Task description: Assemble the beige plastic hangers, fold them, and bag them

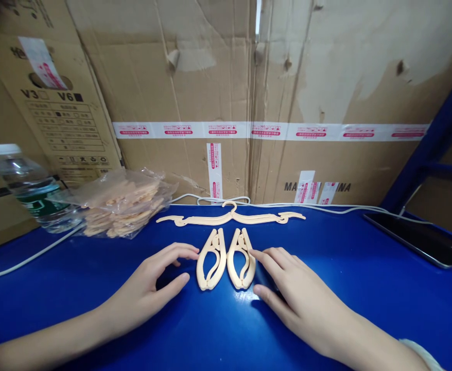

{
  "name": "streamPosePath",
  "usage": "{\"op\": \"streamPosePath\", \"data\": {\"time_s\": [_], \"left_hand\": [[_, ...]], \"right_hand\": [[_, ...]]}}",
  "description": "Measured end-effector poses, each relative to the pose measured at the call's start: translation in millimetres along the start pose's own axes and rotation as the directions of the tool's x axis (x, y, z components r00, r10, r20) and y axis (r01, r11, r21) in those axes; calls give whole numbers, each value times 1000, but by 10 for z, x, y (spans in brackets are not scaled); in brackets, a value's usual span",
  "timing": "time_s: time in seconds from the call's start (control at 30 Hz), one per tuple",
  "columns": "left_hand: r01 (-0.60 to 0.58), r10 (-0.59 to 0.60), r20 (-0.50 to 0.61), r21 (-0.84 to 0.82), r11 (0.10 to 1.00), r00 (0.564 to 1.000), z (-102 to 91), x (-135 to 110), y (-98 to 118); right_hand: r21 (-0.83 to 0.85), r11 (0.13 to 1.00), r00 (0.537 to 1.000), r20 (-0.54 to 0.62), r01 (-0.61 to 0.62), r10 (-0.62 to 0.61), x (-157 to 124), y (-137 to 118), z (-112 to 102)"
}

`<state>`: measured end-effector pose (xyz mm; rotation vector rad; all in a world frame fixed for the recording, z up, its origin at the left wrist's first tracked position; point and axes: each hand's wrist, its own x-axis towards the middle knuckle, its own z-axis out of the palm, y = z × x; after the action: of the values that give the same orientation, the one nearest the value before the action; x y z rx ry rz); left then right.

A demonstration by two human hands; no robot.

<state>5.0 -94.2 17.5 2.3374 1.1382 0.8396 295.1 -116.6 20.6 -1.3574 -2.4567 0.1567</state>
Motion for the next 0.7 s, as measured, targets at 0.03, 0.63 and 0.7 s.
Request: {"op": "streamPosePath", "data": {"time_s": [0.03, 0.63, 0.7], "left_hand": [[-4, 4, -1, -2, 1000, 1000, 2, -4, -4], [-17, 17, -10, -15, 1000, 1000, -2, -1, -4], [-17, 17, -9, -13, 1000, 1000, -4, 3, -1]], "right_hand": [[1, 1000, 1000, 2, -3, 3, -1, 6, 4], [74, 995, 998, 10, -65, 65, 0, 56, 21], [76, 995, 998, -25, -57, 59, 18, 84, 28]]}}
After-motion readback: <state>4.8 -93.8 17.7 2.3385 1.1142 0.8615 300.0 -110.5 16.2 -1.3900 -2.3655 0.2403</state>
